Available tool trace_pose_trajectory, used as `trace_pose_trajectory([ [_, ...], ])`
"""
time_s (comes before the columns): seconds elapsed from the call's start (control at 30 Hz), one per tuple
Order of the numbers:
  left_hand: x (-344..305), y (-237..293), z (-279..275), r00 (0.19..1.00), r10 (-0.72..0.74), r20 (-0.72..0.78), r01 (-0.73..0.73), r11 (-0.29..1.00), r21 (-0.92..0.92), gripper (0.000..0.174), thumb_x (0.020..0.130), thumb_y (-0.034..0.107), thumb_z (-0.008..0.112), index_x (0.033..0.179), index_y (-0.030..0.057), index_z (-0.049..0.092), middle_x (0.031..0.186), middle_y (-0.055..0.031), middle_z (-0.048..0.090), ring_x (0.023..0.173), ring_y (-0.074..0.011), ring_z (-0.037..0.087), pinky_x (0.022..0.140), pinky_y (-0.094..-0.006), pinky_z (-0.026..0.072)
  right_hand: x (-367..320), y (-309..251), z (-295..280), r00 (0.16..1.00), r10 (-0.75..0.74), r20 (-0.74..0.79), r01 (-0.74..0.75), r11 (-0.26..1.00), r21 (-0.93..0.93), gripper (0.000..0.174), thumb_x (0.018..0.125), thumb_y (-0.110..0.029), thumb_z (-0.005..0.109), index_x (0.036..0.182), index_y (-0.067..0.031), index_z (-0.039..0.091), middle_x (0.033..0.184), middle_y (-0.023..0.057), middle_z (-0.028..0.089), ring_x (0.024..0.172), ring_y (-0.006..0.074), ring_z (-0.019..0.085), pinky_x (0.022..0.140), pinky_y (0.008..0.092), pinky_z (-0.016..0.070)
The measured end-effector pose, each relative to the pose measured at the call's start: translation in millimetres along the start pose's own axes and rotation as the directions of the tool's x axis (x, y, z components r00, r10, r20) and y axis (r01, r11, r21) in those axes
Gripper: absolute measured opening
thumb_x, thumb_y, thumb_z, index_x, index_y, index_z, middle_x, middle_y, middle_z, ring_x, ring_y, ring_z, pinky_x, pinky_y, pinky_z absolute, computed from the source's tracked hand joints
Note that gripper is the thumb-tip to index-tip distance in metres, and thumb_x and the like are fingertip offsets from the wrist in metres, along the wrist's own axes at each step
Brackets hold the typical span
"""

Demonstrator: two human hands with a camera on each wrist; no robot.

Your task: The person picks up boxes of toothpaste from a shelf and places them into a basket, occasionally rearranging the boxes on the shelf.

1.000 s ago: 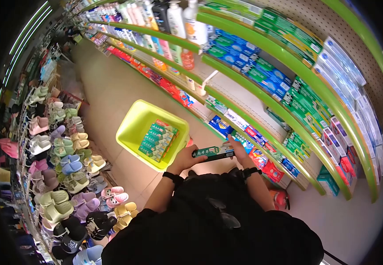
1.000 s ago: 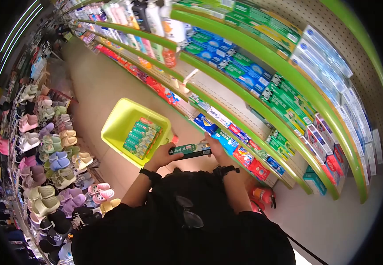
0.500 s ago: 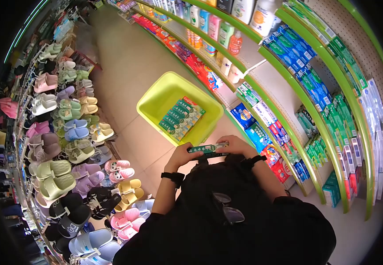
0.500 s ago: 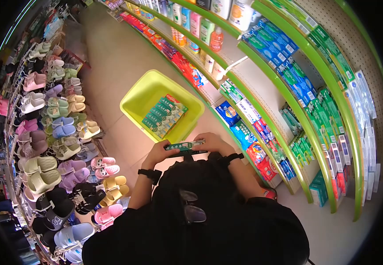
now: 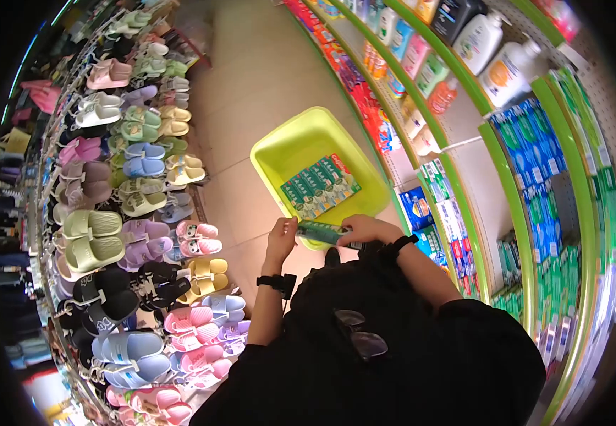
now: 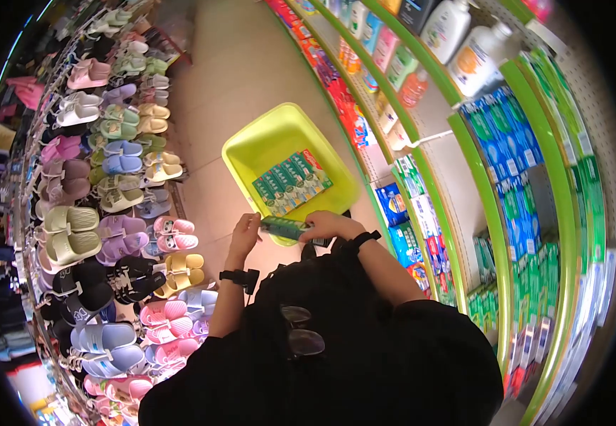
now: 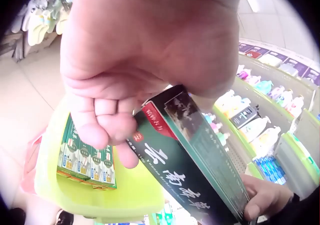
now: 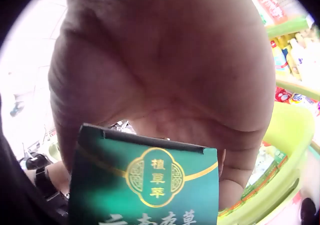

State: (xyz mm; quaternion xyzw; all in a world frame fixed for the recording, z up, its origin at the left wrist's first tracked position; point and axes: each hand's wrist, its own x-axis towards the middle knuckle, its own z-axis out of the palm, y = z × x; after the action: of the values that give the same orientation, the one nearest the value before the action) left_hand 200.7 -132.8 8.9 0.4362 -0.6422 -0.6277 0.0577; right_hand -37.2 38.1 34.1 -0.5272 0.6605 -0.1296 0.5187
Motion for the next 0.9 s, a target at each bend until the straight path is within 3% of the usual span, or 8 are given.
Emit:
trace_pose_trajectory([
  [0.07,5,-6,4,0.925,0.241,-0.294,-0.132,0.929,0.346,0.045,0.096,0.042,0.066,0.106,-0.0015,0.064,0.084,-0.0171,0.071,0.066,-0.0238,0.069,0.063,-0.0375,0.0558,13,17,-22,0.985,0.095,-0.142,-0.098,0.995,-0.019,0.072,0.076,-0.062,0.072,0.112,-0.0001,0.070,0.107,0.0227,0.071,0.100,0.0363,0.068,0.086,0.0426,0.0526],
  [0.13,5,0,7,0.948,0.106,-0.300,-0.009,0.952,0.305,0.041,0.094,0.039,0.068,0.108,0.0005,0.065,0.091,-0.0202,0.073,0.073,-0.0284,0.072,0.068,-0.0386,0.0569,22,31,-45,0.971,0.159,-0.178,-0.157,0.987,0.025,0.072,0.075,-0.061,0.071,0.111,0.0014,0.070,0.109,0.0246,0.071,0.100,0.0379,0.069,0.087,0.0442,0.0539],
  [0.23,7,3,18,0.992,0.006,-0.125,0.031,0.955,0.294,0.040,0.097,0.034,0.066,0.110,-0.0032,0.065,0.096,-0.0171,0.072,0.074,-0.0218,0.070,0.063,-0.0332,0.0577,41,56,-73,0.867,0.435,-0.243,-0.427,0.900,0.087,0.069,0.075,-0.051,0.070,0.112,0.0065,0.068,0.114,0.0263,0.070,0.102,0.0374,0.071,0.090,0.0453,0.0553],
  [0.33,10,4,35,0.995,-0.002,-0.096,0.040,0.916,0.399,0.041,0.097,0.035,0.065,0.111,-0.0032,0.066,0.096,-0.0169,0.072,0.074,-0.0211,0.070,0.068,-0.0345,0.0576,68,80,-87,0.850,0.440,-0.289,-0.435,0.896,0.087,0.070,0.077,-0.049,0.068,0.113,0.0108,0.064,0.110,0.0285,0.070,0.102,0.0384,0.071,0.089,0.0446,0.0555],
  [0.47,13,23,60,0.987,-0.072,-0.141,0.126,0.897,0.424,0.047,0.094,0.043,0.066,0.115,0.0003,0.066,0.104,-0.0233,0.072,0.100,-0.0377,0.070,0.086,-0.0435,0.0554,117,106,-88,0.879,0.412,-0.240,-0.404,0.911,0.083,0.071,0.080,-0.044,0.068,0.117,0.0148,0.057,0.111,0.0313,0.068,0.103,0.0416,0.069,0.090,0.0463,0.0554],
  [0.57,15,35,77,0.982,-0.099,-0.159,0.163,0.872,0.462,0.046,0.094,0.041,0.066,0.115,-0.0002,0.066,0.104,-0.0226,0.072,0.099,-0.0383,0.069,0.085,-0.0447,0.0553,158,122,-73,0.784,0.468,-0.407,-0.484,0.872,0.070,0.064,0.084,-0.037,0.066,0.118,0.0149,0.052,0.116,0.0320,0.064,0.105,0.0439,0.067,0.092,0.0479,0.0551],
  [0.73,11,44,104,0.970,-0.181,-0.164,0.236,0.867,0.439,0.045,0.095,0.040,0.065,0.118,0.0012,0.064,0.107,-0.0212,0.071,0.101,-0.0383,0.068,0.086,-0.0455,0.0547,196,139,-70,0.772,0.433,-0.466,-0.536,0.837,-0.110,0.045,0.087,-0.024,0.063,0.114,0.0086,0.052,0.118,0.0290,0.060,0.106,0.0414,0.066,0.088,0.0467,0.0566],
  [0.9,-4,33,122,0.934,-0.283,-0.216,0.342,0.882,0.324,0.045,0.095,0.039,0.065,0.119,0.0012,0.065,0.109,-0.0220,0.071,0.104,-0.0381,0.067,0.088,-0.0452,0.0538,222,157,-47,0.712,0.394,-0.581,-0.617,0.745,-0.252,0.037,0.087,-0.021,0.069,0.112,0.0012,0.052,0.110,0.0171,0.059,0.099,0.0320,0.067,0.085,0.0424,0.0581],
])
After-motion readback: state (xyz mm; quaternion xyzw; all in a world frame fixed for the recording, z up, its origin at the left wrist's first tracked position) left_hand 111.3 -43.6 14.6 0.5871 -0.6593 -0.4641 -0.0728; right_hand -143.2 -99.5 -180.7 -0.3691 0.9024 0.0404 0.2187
